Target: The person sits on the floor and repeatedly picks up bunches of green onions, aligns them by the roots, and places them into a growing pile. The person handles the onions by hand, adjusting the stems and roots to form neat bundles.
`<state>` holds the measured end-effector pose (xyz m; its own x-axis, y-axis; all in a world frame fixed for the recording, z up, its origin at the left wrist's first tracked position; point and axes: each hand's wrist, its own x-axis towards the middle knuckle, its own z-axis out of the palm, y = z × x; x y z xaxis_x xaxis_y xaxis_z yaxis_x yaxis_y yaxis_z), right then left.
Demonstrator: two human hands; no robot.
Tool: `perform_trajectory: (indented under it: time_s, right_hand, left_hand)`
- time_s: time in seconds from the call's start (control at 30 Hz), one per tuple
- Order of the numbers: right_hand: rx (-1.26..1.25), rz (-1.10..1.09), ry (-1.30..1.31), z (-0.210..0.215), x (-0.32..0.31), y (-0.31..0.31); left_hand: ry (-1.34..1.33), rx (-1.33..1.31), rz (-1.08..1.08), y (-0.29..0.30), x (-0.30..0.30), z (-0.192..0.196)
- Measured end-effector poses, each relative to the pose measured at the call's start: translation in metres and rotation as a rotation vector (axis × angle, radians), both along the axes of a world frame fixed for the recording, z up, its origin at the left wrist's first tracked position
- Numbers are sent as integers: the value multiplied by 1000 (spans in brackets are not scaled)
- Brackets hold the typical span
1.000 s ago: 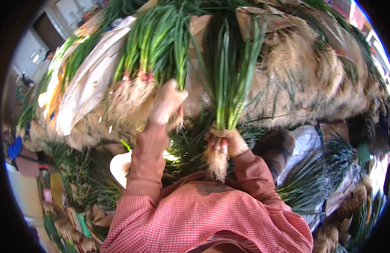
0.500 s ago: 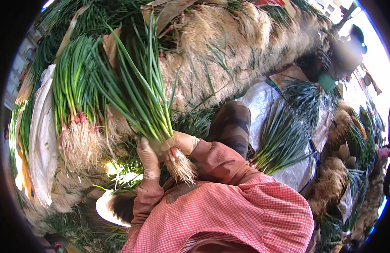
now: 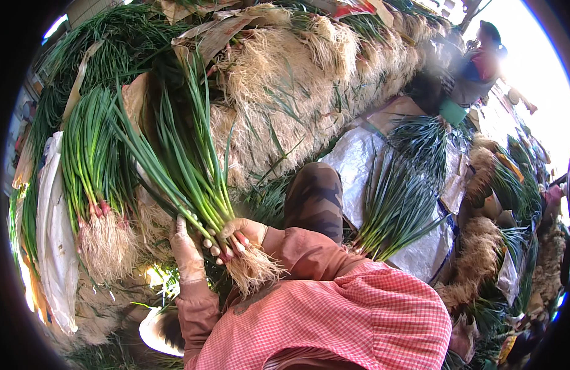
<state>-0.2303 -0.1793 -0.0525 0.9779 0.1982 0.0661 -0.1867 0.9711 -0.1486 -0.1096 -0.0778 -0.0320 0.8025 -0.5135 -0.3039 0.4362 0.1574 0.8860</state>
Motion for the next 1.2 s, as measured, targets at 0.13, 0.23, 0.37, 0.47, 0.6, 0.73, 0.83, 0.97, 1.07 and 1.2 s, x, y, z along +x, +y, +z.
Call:
perform_trajectory:
  time_s: [0.13, 0.23, 0.37, 0.47, 0.6, 0.73, 0.83, 0.97, 1.07, 1.2]
  right_hand:
    - [71, 45, -131, 6, -4, 3]
    - [133, 77, -269, 8, -13, 7]
    - [-22, -98, -189, 3, -12, 3]
    - [71, -125, -35, -3, -5, -3]
    - [98, 5, -155, -5, 0, -7]
    - [-54, -69, -168, -3, -2, -18]
    - [-117, -54, -66, 4, -10, -30]
    - [-49, -121, -223, 17, -16, -35]
    - [-37, -24, -109, 26, -21, -24]
    - [-138, -91, 59, 30, -19, -9]
  left_hand:
    - [251, -132, -48, 5, 15, -20]
    - [479, -552, -486, 13, 36, -48]
    - [-139, 100, -877, 23, 41, -56]
    - [-882, 577, -948, 27, 25, -24]
    - [-166, 295, -599, 30, -10, 15]
    - [-623, 241, -490, 35, -14, 9]
    - [-691, 316, -285, 59, 13, 17]
    - [-1267, 874, -493, 89, 54, 81]
    - [-1358, 957, 121, 83, 86, 134]
    - [-1332, 1493, 160, 27, 142, 157]
